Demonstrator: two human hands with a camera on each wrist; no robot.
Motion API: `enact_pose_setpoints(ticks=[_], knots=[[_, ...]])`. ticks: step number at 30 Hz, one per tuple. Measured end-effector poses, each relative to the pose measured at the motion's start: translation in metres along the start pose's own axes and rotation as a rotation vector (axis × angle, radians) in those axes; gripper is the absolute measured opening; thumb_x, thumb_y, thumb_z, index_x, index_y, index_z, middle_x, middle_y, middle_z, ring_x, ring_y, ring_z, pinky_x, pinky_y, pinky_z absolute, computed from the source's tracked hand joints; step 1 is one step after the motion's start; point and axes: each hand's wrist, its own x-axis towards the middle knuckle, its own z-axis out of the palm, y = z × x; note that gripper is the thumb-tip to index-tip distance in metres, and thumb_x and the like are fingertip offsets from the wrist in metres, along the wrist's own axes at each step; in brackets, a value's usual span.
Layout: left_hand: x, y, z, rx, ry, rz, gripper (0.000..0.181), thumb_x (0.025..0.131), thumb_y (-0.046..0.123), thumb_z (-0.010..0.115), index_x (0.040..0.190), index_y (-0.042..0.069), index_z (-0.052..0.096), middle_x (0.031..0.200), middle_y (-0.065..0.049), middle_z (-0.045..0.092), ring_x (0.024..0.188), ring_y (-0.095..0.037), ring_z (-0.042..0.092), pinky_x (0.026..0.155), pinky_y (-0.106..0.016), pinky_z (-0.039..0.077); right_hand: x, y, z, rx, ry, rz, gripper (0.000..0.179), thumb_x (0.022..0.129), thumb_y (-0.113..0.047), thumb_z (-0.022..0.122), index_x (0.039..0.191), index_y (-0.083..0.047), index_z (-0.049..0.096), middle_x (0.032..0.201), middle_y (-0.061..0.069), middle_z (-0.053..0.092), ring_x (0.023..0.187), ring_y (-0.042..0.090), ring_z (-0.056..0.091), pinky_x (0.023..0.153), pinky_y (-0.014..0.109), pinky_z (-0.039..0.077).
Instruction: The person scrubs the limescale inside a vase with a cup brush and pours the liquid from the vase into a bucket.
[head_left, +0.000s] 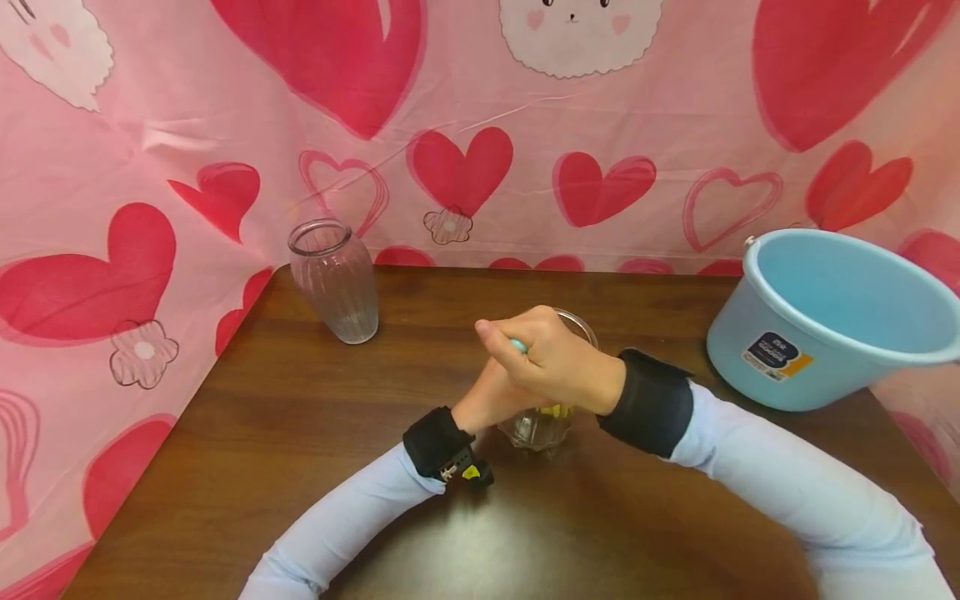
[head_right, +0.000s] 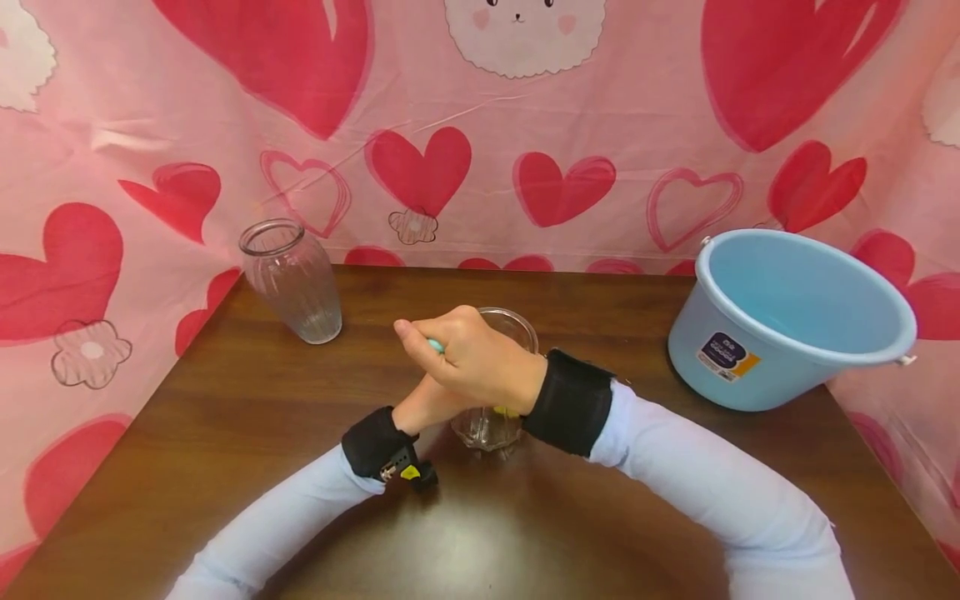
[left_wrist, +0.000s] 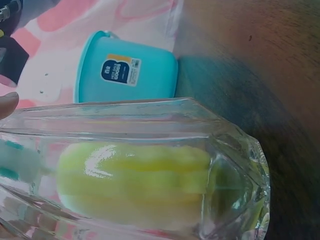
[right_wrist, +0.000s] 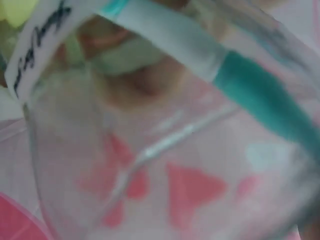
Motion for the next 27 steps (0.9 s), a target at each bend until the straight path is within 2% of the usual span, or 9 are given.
enact_pose_setpoints(ticks=[3, 5, 7, 10, 13, 15, 18, 21, 27], knots=[[0.0, -0.002, -0.001, -0.007, 0.001, -0.023, 0.025, 0.068, 0.003, 0.074, 0.074, 0.004, 0.05, 0.067, -0.001, 0.043, 0.064, -0.009, 0.041, 0.058, -0.018, 0.038, 0.002, -0.004, -0.005, 0.046, 0.002, 0.036, 0.055, 0.096, -0.04, 0.037, 0.049, -0.011, 0.035, 0.044, -0.003, 0.028, 0.04, 0.004, 0.023, 0.039, 0.02, 0.025], [-0.001, -0.003, -0.001, -0.013, -0.01, -0.055, 0.035, 0.064, 0.009, 0.079, 0.085, 0.004, 0.051, 0.072, -0.001, 0.047, 0.068, -0.01, 0.043, 0.061, -0.019, 0.041, 0.004, -0.007, -0.009, 0.067, 0.001, 0.05, 0.055, 0.096, -0.04, 0.038, 0.05, -0.011, 0.037, 0.044, -0.004, 0.032, 0.038, 0.003, 0.027, 0.039, 0.02, 0.027], [-0.002, -0.003, -0.002, -0.069, -0.021, -0.118, 0.048, 0.062, 0.011, 0.082, 0.097, 0.005, 0.049, 0.081, -0.001, 0.051, 0.074, -0.01, 0.047, 0.066, -0.02, 0.044, 0.007, -0.008, -0.013, 0.084, -0.005, 0.061, 0.054, 0.096, -0.039, 0.039, 0.05, -0.011, 0.037, 0.044, -0.004, 0.033, 0.038, 0.003, 0.031, 0.039, 0.02, 0.029], [-0.003, -0.003, -0.002, -0.106, -0.033, -0.187, 0.063, 0.061, 0.012, 0.083, 0.111, 0.006, 0.045, 0.095, -0.002, 0.055, 0.084, -0.011, 0.052, 0.076, -0.022, 0.046, 0.015, -0.01, -0.021, 0.073, 0.006, 0.095, 0.057, 0.094, -0.045, 0.039, 0.049, -0.01, 0.035, 0.044, -0.004, 0.03, 0.039, 0.005, 0.028, 0.039, 0.022, 0.026], [-0.005, -0.002, -0.002, -0.098, -0.032, -0.239, 0.081, 0.059, 0.013, 0.084, 0.125, 0.007, 0.037, 0.112, -0.005, 0.054, 0.098, -0.014, 0.053, 0.087, -0.025, 0.043, 0.026, -0.012, -0.031, 0.117, 0.021, 0.156, 0.06, 0.091, -0.051, 0.041, 0.05, -0.009, 0.036, 0.046, -0.002, 0.03, 0.04, 0.01, 0.027, 0.039, 0.026, 0.024], [-0.006, -0.001, -0.002, -0.097, -0.029, -0.269, 0.087, 0.059, 0.013, 0.084, 0.13, 0.008, 0.034, 0.119, -0.006, 0.051, 0.105, -0.015, 0.051, 0.091, -0.026, 0.041, 0.033, -0.015, -0.037, 0.164, 0.027, 0.197, 0.06, 0.092, -0.049, 0.043, 0.05, -0.006, 0.037, 0.046, 0.0, 0.033, 0.041, 0.013, 0.03, 0.039, 0.028, 0.025], [-0.007, 0.0, -0.002, -0.094, -0.024, -0.293, 0.09, 0.058, 0.013, 0.085, 0.132, 0.008, 0.032, 0.121, -0.005, 0.05, 0.107, -0.015, 0.05, 0.092, -0.028, 0.04, 0.045, -0.019, -0.044, 0.215, 0.017, 0.235, 0.053, 0.095, -0.031, 0.045, 0.051, -0.003, 0.038, 0.047, 0.003, 0.034, 0.041, 0.016, 0.032, 0.039, 0.029, 0.027], [-0.007, 0.001, -0.002, -0.095, -0.019, -0.313, 0.089, 0.059, 0.015, 0.085, 0.131, 0.008, 0.033, 0.119, -0.005, 0.051, 0.105, -0.016, 0.05, 0.092, -0.029, 0.041, 0.055, -0.023, -0.048, 0.221, 0.022, 0.255, 0.045, 0.095, -0.013, 0.043, 0.051, -0.002, 0.038, 0.047, 0.005, 0.035, 0.04, 0.018, 0.033, 0.039, 0.03, 0.027], [-0.008, 0.003, -0.004, -0.111, -0.02, -0.344, 0.088, 0.06, 0.015, 0.084, 0.131, 0.007, 0.032, 0.117, -0.006, 0.051, 0.104, -0.017, 0.051, 0.093, -0.031, 0.04, 0.075, -0.028, -0.058, 0.266, 0.097, 0.337, 0.047, 0.095, -0.013, 0.044, 0.051, 0.0, 0.035, 0.047, 0.007, 0.032, 0.04, 0.019, 0.03, 0.038, 0.029, 0.027]])
